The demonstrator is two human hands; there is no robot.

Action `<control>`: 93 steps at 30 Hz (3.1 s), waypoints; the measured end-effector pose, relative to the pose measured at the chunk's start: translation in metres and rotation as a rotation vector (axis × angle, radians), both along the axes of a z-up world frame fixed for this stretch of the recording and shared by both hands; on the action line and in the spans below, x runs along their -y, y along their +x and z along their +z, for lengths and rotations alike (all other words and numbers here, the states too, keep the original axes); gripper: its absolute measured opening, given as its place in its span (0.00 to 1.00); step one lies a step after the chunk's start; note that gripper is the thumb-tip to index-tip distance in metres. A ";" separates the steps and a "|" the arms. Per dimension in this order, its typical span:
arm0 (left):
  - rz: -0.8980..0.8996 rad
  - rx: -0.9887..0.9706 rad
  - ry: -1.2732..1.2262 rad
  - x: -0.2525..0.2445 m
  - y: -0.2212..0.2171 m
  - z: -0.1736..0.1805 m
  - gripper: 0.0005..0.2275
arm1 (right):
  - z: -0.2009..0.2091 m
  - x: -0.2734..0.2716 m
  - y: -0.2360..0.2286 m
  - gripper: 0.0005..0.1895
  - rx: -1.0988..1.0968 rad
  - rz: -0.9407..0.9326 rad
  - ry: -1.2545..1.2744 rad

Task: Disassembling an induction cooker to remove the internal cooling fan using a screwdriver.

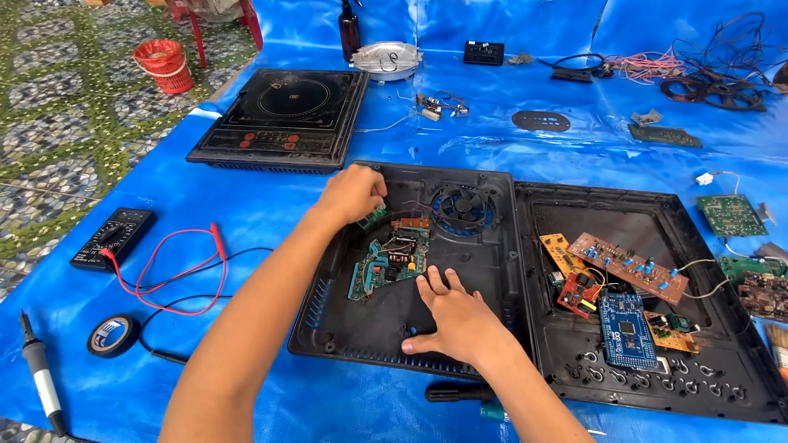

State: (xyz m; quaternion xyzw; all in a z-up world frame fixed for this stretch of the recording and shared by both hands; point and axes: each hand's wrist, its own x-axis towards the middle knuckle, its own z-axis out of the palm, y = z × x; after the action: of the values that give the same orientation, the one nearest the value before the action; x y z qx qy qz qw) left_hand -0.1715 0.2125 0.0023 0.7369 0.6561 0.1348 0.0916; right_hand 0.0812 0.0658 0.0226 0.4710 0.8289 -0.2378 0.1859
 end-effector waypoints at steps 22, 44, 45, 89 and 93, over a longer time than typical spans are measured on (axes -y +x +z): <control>-0.528 0.507 0.060 0.067 0.104 0.028 0.14 | 0.007 0.002 0.000 0.57 -0.025 0.068 0.139; -0.002 0.153 0.112 0.072 0.047 0.076 0.22 | 0.003 -0.001 0.000 0.60 -0.019 0.062 0.105; 0.008 0.133 0.153 0.059 0.041 0.077 0.21 | 0.003 -0.001 0.000 0.60 -0.014 0.062 0.107; 0.051 0.282 -0.038 -0.015 0.019 0.013 0.20 | -0.002 -0.002 0.000 0.61 -0.028 0.059 0.135; 0.055 0.255 -0.059 -0.029 0.021 0.010 0.24 | -0.004 -0.001 0.000 0.60 -0.048 0.045 0.160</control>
State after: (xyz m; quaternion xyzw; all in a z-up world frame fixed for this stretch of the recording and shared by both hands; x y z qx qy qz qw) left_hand -0.1501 0.2417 0.0125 0.6926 0.6626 0.2106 0.1924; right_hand 0.0811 0.0673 0.0183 0.4599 0.8598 -0.1778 0.1329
